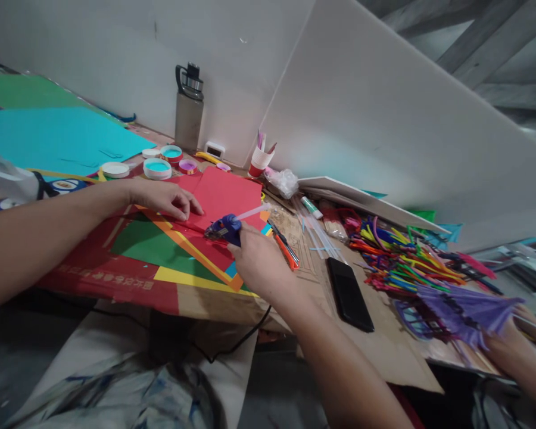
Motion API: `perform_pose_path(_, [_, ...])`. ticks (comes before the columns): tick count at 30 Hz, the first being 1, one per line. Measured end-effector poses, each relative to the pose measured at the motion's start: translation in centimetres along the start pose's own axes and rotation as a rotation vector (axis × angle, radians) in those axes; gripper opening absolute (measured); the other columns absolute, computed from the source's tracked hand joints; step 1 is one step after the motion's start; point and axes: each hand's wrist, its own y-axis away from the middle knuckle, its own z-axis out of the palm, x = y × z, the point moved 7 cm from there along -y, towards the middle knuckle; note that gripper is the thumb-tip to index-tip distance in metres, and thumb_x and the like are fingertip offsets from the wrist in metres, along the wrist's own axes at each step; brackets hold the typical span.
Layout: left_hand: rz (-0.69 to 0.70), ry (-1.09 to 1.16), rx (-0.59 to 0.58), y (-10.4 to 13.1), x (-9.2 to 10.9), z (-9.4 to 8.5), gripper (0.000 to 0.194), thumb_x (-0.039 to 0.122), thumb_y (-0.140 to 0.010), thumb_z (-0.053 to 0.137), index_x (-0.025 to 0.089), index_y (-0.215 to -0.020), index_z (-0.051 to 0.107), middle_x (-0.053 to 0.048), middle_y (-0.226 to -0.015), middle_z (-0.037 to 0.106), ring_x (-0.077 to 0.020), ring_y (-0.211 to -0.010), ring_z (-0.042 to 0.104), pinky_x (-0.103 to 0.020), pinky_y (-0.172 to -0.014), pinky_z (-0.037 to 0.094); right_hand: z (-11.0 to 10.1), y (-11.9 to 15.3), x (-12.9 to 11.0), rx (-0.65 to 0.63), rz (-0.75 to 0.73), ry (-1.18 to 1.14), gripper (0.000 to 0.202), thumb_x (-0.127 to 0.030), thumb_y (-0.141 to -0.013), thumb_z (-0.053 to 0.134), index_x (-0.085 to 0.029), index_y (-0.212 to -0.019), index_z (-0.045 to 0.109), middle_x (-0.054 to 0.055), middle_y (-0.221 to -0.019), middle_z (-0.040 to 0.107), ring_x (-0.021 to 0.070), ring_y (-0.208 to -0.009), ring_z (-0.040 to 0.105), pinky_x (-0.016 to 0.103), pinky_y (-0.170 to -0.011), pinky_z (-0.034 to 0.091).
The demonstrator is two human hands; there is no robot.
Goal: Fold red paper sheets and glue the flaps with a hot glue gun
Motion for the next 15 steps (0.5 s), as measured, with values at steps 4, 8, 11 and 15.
perform_pose_path(4, [-0.007, 0.01, 0.0, 0.0, 0.0, 0.0, 0.023, 0.039, -0.076, 0.061, 0.019, -0.078, 0.071, -0.002, -0.132, 0.056, -0.0176, -0.105, 0.057, -0.022, -0.08, 0.042, 0.2, -0.4, -0.7, 0.009, -0.011, -0.02, 0.025, -0.03, -0.089, 0.047, -0.017, -0.108, 0.056, 0.011, -0.103, 0.066, 0.0229, -0.09, 0.062, 0.028, -0.068, 0.039])
perform_pose_path(8, [-0.005, -0.016, 0.01, 0.0, -0.1, -0.1, 0.024, 0.039, -0.076, 0.061, 0.019, -0.08, 0.072, -0.003, -0.13, 0.058, -0.0176, -0.105, 0.057, -0.022, -0.083, 0.041, 0.4, -1.3, -2.3, 0.027, -0.068, -0.055, 0.024, -0.027, -0.089, 0.047, -0.017, -0.11, 0.054, 0.011, -0.109, 0.064, 0.0228, -0.095, 0.061, 0.029, -0.074, 0.04])
perform_pose_path(11, [0.0, -0.027, 0.002, 0.0, -0.1, 0.0, 0.025, 0.039, -0.076, 0.06, 0.018, -0.083, 0.072, -0.004, -0.128, 0.058, -0.0173, -0.103, 0.058, -0.022, -0.084, 0.041, 0.5, -1.9, -3.2, 0.016, -0.068, -0.068, 0.024, -0.027, -0.089, 0.047, -0.017, -0.11, 0.054, 0.011, -0.109, 0.065, 0.0237, -0.095, 0.061, 0.03, -0.074, 0.041])
perform_pose_path(15, [0.015, -0.038, 0.005, 0.1, 0.2, -0.1, 0.024, 0.037, -0.076, 0.059, 0.017, -0.083, 0.072, -0.005, -0.123, 0.061, -0.017, -0.098, 0.059, -0.022, -0.082, 0.041, 0.7, -2.3, -3.8, 0.012, -0.073, -0.083, 0.023, -0.027, -0.088, 0.047, -0.018, -0.108, 0.054, 0.01, -0.108, 0.065, 0.0236, -0.094, 0.061, 0.031, -0.074, 0.042])
